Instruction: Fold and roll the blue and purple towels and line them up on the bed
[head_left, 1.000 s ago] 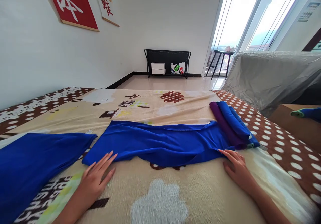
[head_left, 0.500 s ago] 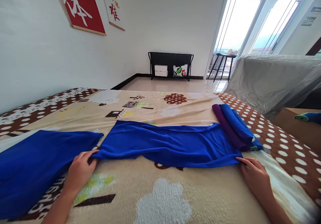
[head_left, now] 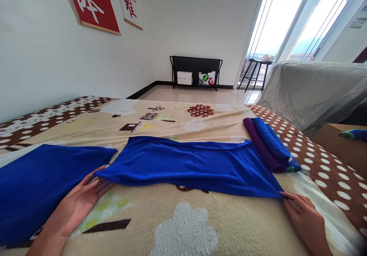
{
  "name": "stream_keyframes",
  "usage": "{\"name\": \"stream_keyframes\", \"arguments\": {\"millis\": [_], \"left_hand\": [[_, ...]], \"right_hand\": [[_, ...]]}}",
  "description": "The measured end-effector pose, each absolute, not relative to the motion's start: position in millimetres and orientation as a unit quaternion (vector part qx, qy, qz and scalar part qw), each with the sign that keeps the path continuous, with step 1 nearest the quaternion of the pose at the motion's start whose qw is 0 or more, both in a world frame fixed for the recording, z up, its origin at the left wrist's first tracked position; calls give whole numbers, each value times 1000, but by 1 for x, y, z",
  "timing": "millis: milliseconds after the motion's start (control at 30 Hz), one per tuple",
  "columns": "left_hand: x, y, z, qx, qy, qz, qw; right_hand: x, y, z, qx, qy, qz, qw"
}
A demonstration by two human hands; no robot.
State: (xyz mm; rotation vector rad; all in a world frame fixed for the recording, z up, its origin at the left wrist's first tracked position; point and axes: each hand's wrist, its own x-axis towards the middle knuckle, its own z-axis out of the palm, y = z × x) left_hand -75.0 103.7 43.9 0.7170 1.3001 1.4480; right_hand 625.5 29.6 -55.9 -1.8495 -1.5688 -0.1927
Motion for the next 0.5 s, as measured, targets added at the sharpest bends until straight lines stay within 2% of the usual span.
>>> {"name": "stream_keyframes", "arguments": {"millis": [100, 333, 500], "left_hand": [[-75, 104, 36, 300, 493, 618, 535], [-82, 111, 19, 271, 506, 626, 527], [-81, 103, 28, 237, 552, 599, 529]], "right_hand": [[628, 30, -58, -715, -603, -53, 349], [625, 31, -55, -728, -587, -32, 353], [624, 30, -55, -730, -581, -44, 358]]}}
